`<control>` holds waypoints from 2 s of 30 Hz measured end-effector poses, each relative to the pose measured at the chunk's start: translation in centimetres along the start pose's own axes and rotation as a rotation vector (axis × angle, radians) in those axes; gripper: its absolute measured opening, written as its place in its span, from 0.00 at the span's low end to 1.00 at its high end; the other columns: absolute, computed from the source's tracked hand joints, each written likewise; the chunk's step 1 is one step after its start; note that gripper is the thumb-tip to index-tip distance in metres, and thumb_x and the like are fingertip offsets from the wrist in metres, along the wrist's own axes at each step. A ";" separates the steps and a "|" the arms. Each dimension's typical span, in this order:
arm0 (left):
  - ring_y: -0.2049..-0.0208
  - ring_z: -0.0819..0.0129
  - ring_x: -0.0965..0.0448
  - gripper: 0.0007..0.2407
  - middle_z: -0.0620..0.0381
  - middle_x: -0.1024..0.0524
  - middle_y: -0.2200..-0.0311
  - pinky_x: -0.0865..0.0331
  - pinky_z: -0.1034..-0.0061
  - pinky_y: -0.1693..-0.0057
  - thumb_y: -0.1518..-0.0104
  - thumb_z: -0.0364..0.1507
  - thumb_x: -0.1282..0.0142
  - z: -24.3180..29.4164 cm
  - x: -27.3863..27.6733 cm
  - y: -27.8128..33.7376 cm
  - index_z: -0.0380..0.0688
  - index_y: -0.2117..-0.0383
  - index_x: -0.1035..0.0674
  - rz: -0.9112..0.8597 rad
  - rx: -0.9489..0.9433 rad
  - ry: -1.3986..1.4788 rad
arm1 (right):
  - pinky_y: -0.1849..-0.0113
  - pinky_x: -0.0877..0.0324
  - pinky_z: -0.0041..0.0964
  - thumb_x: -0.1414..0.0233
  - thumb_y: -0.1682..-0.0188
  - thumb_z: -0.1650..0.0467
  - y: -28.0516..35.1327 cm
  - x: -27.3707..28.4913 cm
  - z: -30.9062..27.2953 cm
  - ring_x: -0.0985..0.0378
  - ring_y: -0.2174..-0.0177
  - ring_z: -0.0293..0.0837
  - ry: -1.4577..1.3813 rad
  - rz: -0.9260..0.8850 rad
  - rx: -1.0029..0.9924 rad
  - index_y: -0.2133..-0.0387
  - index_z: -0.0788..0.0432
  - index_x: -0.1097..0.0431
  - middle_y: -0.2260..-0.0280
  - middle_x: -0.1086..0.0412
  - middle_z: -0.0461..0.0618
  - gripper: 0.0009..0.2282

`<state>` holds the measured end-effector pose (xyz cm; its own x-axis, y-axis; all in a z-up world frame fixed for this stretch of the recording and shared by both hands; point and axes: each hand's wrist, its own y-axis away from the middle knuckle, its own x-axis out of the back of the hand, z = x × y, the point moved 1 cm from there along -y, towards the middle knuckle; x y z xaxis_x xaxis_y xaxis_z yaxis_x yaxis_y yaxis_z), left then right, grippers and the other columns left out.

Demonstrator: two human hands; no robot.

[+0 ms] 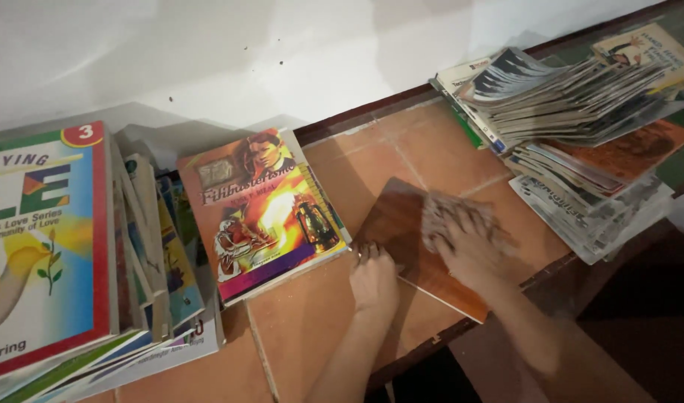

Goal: Sorting and stacking various books and educational papers on the floor

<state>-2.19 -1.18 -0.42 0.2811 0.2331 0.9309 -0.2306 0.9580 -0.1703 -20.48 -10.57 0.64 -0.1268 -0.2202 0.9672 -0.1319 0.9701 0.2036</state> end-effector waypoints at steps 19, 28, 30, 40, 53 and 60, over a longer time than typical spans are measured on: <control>0.65 0.49 0.13 0.09 0.47 0.16 0.70 0.19 0.55 0.61 0.44 0.20 0.48 1.0 5.4 -1.3 0.45 0.67 0.14 -0.276 0.121 0.063 | 0.36 0.56 0.64 0.64 0.43 0.51 0.5 2.0 -7.7 0.60 0.30 0.54 0.007 0.035 0.161 0.31 0.43 0.52 0.29 0.57 0.48 0.28; 0.43 0.50 0.23 0.22 0.42 0.22 0.46 0.28 0.61 0.40 0.44 0.39 0.37 0.6 0.0 0.1 0.35 0.49 0.21 -0.121 -0.018 -0.064 | 0.38 0.48 0.69 0.60 0.45 0.51 1.9 -1.6 7.1 0.53 0.32 0.57 -0.032 0.191 -0.052 0.32 0.41 0.49 0.30 0.52 0.45 0.28; 0.43 0.54 0.22 0.24 0.44 0.21 0.47 0.30 0.65 0.38 0.45 0.41 0.38 0.7 -0.6 0.3 0.35 0.48 0.21 -0.050 -0.041 -0.158 | 0.38 0.50 0.71 0.62 0.45 0.50 1.3 -1.8 7.3 0.53 0.32 0.58 -0.065 0.206 -0.063 0.32 0.41 0.50 0.30 0.53 0.45 0.28; 0.50 0.56 0.18 0.13 0.47 0.17 0.54 0.24 0.69 0.51 0.39 0.26 0.55 0.6 -2.8 -0.1 0.40 0.56 0.17 0.098 -0.046 -0.261 | 0.38 0.55 0.67 0.58 0.46 0.54 3.3 0.8 -4.6 0.54 0.32 0.58 0.055 0.115 0.155 0.36 0.44 0.41 0.30 0.51 0.46 0.24; 0.33 0.52 0.36 0.25 0.46 0.34 0.35 0.38 0.54 0.34 0.44 0.31 0.37 4.1 1.3 -4.3 0.45 0.39 0.29 -0.193 -0.380 -0.086 | 0.48 0.33 0.61 0.49 0.48 0.59 -6.5 -3.8 12.0 0.28 0.45 0.58 -0.146 0.536 0.269 0.46 0.55 0.31 0.47 0.30 0.56 0.20; 0.28 0.50 0.46 0.30 0.49 0.39 0.31 0.42 0.48 0.33 0.46 0.26 0.41 6.8 -2.7 -12.5 0.46 0.33 0.36 -0.448 -0.484 -0.207 | 0.46 0.33 0.58 0.47 0.48 0.67 -2.5 -1.4 10.8 0.29 0.46 0.65 -0.390 0.655 0.387 0.44 0.60 0.31 0.46 0.31 0.63 0.19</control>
<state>-6.42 -14.96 1.46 0.0576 -0.1930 0.9795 0.3212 0.9326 0.1649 -30.58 -13.79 -2.90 -0.6148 0.2844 0.7356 -0.2311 0.8269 -0.5128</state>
